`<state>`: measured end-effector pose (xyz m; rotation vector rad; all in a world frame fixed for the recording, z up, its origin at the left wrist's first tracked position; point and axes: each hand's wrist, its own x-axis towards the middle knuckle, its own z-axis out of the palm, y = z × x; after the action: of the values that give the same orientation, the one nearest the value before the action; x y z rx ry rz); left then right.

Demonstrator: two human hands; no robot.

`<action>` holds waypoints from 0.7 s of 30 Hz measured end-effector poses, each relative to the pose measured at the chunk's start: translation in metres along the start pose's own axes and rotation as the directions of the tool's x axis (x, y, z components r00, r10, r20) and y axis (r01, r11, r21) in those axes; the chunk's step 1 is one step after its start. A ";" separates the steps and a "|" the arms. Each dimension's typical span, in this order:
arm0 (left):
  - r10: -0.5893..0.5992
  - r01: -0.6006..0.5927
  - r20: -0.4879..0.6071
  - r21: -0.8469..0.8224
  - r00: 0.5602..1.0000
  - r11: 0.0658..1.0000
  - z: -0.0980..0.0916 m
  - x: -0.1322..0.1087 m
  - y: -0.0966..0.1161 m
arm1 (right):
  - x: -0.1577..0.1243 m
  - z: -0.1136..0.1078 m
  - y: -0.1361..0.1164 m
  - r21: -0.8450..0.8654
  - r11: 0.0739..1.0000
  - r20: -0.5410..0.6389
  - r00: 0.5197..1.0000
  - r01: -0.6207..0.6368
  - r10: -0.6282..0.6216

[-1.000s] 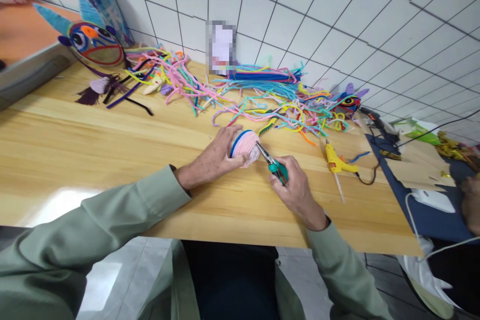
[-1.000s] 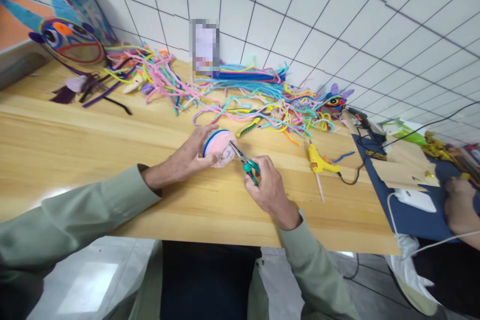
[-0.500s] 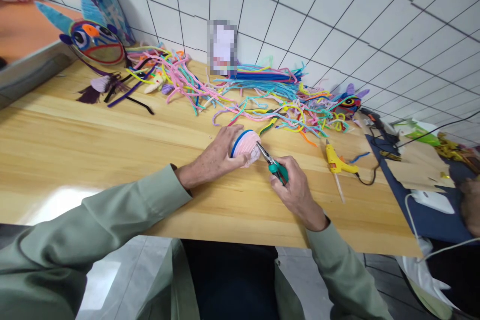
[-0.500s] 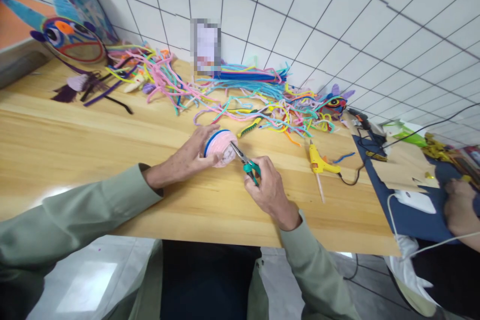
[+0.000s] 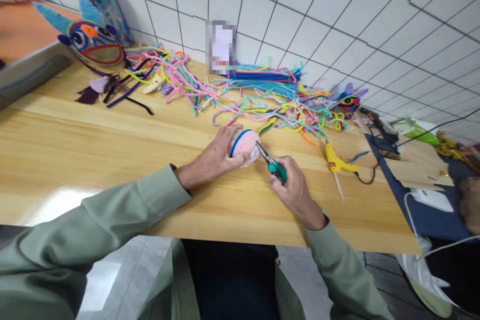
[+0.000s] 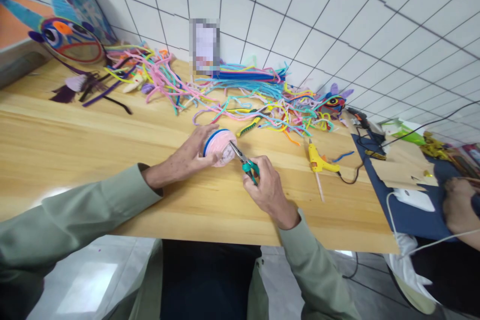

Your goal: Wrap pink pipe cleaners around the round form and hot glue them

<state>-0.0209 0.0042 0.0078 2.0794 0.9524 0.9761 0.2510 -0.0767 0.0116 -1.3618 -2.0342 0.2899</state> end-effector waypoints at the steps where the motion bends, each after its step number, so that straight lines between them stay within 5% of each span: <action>1: 0.004 -0.004 -0.001 0.000 1.000 1.000 0.000 0.000 0.000 | 0.000 0.000 0.000 -0.003 1.000 0.000 1.000 0.001 -0.001; 21: 0.028 -0.028 -0.005 0.026 1.000 0.999 0.000 0.001 -0.003 | 0.000 0.001 -0.001 0.020 1.000 0.001 1.000 -0.018 0.018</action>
<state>-0.0213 0.0064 0.0053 2.1180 0.9452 0.9887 0.2501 -0.0771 0.0115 -1.3691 -2.0152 0.3179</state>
